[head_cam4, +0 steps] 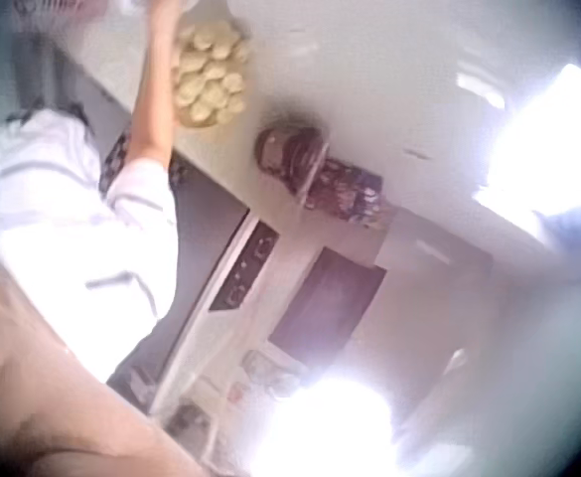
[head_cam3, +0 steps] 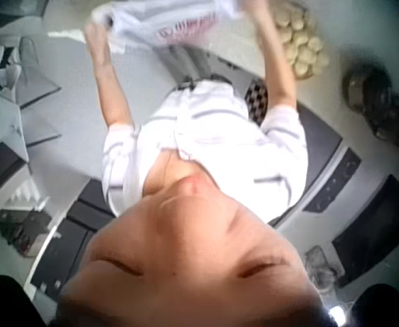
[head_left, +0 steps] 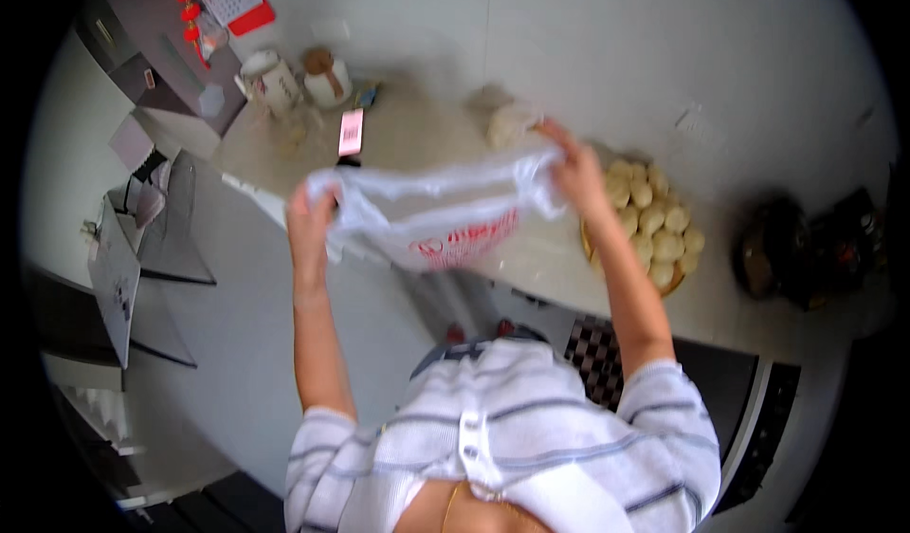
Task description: The person transfers round dough pieces from a plastic bag onto a yellow tray, arranging them in rows. The person then places the remaining dough pieces in a plastic bag into the refrigerator and returns to adjust the arrangement on the tray.
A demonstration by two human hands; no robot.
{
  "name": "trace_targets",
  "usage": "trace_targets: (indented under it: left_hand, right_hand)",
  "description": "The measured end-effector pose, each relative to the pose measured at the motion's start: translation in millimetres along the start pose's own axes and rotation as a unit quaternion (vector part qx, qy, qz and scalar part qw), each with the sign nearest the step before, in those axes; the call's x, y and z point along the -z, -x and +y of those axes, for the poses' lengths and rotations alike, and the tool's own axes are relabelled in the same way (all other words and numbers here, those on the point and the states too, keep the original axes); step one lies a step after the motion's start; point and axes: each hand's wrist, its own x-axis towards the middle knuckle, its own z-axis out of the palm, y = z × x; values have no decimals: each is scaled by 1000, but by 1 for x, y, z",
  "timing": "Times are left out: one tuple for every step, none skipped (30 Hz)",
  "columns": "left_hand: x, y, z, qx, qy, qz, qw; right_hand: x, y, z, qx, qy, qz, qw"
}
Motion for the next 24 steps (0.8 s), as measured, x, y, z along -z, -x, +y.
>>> trace_targets:
  left_hand:
    - [3,23,29,-62,21,42,997]
    - [-3,28,57,-152,46,90,983]
    - [-15,30,71,-236,84,130,959]
    - [-24,33,68,-305,128,162,930]
    - [-20,40,12,-289,18,134,948]
    - [-15,45,-41,-277,-101,102,950]
    - [-20,52,-57,-182,-123,47,974]
    - [-21,59,-69,-86,-167,-14,982]
    - [-17,69,-85,4,-223,-73,972]
    - [-6,63,-86,9,-202,-64,977]
    - [0,64,-95,23,-177,-62,982]
    - [-2,67,-88,35,-158,-46,986]
    - [-2,63,-71,51,-141,-34,988]
    - [3,62,-59,108,-123,-30,986]
    - [5,56,-51,147,-101,-22,984]
    - [-5,54,-38,123,-168,9,978]
    - [-18,54,-23,99,-234,39,966]
    - [-23,61,-11,78,-296,62,950]
    - [-21,70,-4,12,-370,28,928]
    - [-19,78,2,-56,-440,-7,896]
    - [-18,85,8,-122,-503,-42,855]
    - [-23,92,12,-138,-487,-132,852]
    - [-30,95,15,-152,-465,-221,843]
    - [-32,98,16,-166,-440,-307,827]
  right_hand:
    - [-2,16,-56,13,5,16,1000]
    - [-6,17,-106,54,5,36,998]
    - [-23,26,-128,50,-130,139,980]
    - [-47,46,-143,37,-252,240,937]
    - [-53,59,-119,69,-116,215,967]
    - [-60,70,-94,104,17,203,974]
    - [-54,84,-37,38,225,66,971]
    - [-50,97,18,30,412,-85,907]
    - [-56,109,37,-97,381,-214,894]
    - [-59,95,60,-42,314,-127,940]
    - [-59,92,85,4,246,-43,968]
    - [-64,126,105,14,172,24,985]
    - [-64,142,92,-76,80,-22,994]
    - [-60,123,59,-155,-17,-65,986]
    - [-61,105,42,-217,-113,-96,965]
    - [-58,98,45,-244,-142,-103,954]
    - [-55,93,48,-271,-170,-110,941]
    - [-55,97,47,-302,-194,-112,927]
    - [-57,106,43,-319,-220,-99,916]
    - [-59,114,38,-336,-245,-84,905]
    - [-61,120,31,-353,-269,-70,893]
    - [-63,123,27,-366,-278,-69,885]
    - [-65,125,22,-379,-287,-67,877]
    - [-67,127,17,-391,-298,-66,869]
